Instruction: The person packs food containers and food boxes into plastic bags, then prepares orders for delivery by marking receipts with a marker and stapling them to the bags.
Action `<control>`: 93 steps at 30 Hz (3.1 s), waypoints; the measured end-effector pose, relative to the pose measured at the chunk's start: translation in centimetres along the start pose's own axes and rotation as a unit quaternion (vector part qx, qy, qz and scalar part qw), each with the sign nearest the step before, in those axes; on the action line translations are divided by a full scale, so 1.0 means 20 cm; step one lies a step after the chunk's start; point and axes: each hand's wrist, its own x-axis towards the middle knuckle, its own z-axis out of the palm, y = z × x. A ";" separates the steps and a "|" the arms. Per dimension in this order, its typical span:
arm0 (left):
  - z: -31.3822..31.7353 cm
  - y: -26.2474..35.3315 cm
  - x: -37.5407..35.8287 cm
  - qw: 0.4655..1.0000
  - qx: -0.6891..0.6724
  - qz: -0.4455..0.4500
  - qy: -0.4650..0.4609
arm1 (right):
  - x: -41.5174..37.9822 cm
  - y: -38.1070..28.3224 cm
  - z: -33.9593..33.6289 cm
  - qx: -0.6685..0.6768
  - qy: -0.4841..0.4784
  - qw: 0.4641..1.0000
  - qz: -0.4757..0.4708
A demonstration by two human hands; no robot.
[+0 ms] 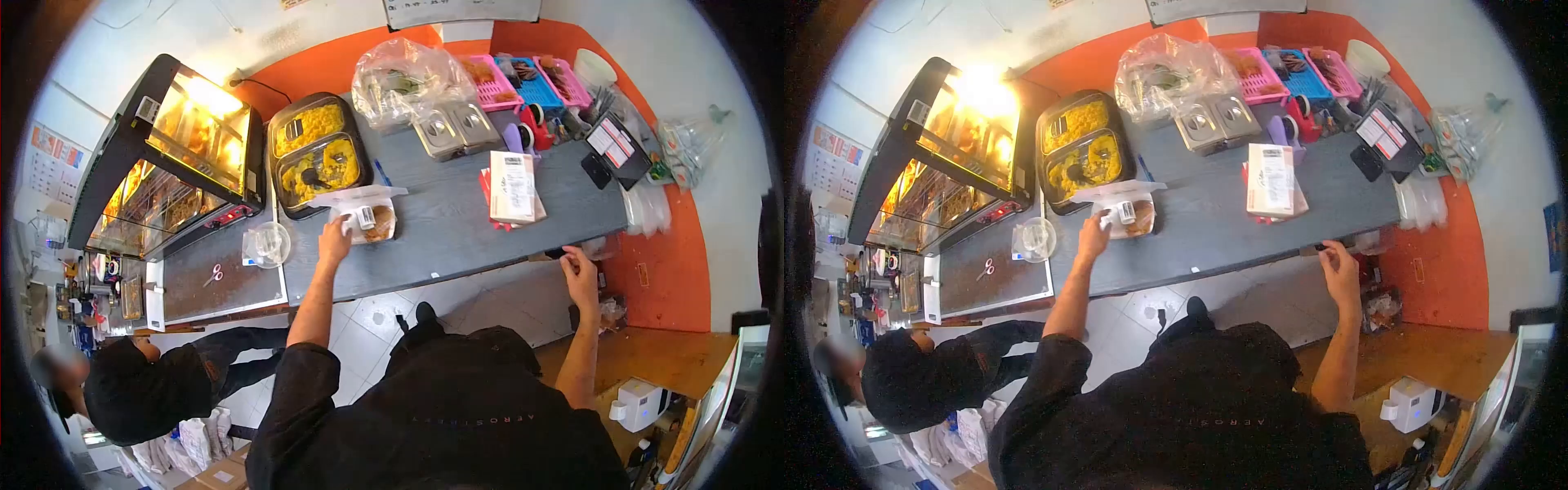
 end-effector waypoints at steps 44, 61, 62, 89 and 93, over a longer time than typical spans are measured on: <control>0.52 0.62 -0.12 0.990 0.031 0.008 -0.141 | 0.57 -0.13 1.38 0.254 -0.374 0.892 -0.023; 0.53 0.67 -0.13 0.990 0.018 -0.031 -0.138 | 0.51 -0.01 1.42 0.089 -0.232 0.929 -0.274; 0.54 0.67 -0.13 0.990 0.014 -0.036 -0.137 | 0.53 -0.02 1.43 0.091 -0.230 0.928 -0.280; -0.09 0.03 0.14 0.965 0.153 -0.167 0.134 | 0.72 -0.73 1.82 -0.178 -0.266 0.887 -0.332; 0.08 -0.07 -0.02 0.953 0.135 -0.101 0.252 | 0.57 -0.67 1.98 -0.082 -0.163 0.962 -0.204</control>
